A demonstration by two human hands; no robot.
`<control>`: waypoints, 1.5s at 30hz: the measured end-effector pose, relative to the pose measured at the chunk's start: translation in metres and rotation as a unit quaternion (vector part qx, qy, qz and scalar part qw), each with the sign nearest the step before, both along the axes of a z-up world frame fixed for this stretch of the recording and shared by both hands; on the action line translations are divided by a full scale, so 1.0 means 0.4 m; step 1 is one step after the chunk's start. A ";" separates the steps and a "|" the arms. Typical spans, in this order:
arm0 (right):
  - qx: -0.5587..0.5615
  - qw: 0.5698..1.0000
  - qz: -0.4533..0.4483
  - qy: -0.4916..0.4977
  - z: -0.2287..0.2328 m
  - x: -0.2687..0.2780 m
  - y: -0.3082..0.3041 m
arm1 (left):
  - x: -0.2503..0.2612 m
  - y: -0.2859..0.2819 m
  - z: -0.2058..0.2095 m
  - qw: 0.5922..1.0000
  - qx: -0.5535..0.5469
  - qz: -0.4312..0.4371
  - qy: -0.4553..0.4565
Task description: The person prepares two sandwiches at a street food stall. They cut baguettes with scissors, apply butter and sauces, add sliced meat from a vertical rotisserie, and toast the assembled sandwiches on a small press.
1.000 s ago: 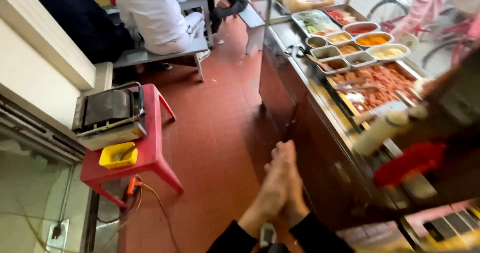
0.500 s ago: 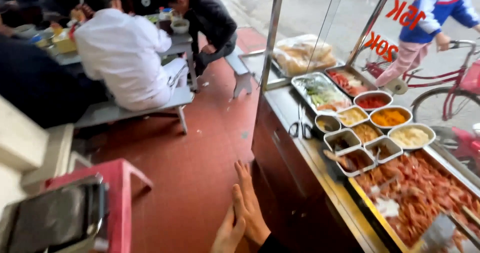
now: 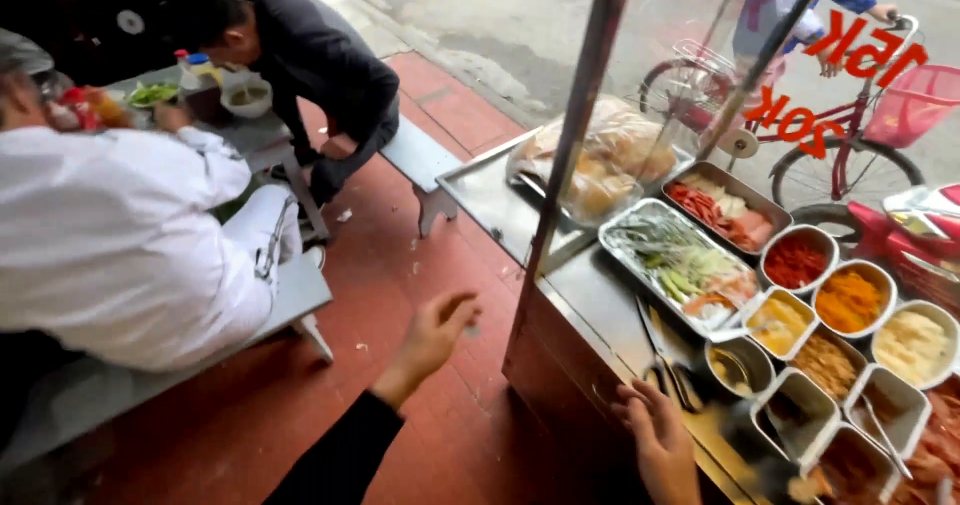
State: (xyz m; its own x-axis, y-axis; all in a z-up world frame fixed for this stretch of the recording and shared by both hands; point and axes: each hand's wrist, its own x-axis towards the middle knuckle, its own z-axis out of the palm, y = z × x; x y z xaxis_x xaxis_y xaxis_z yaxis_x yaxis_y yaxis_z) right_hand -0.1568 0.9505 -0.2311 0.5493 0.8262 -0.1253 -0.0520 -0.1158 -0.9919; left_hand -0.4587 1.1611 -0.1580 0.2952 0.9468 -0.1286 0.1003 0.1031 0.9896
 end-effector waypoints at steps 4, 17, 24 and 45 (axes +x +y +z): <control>-0.079 0.995 -0.067 0.005 -0.027 0.032 0.185 | 0.131 0.375 -0.082 0.998 0.031 -0.042 0.034; -0.197 0.976 0.093 0.028 -0.096 -0.039 0.637 | 0.635 0.941 -0.469 0.903 0.208 -0.314 0.206; -0.298 0.929 -0.185 0.113 -0.108 -0.327 0.750 | 0.858 0.842 -0.525 0.913 0.239 -0.208 0.257; -0.244 0.920 -0.238 0.195 0.088 -0.458 0.993 | 0.714 1.029 -0.443 0.874 -0.194 -0.404 0.186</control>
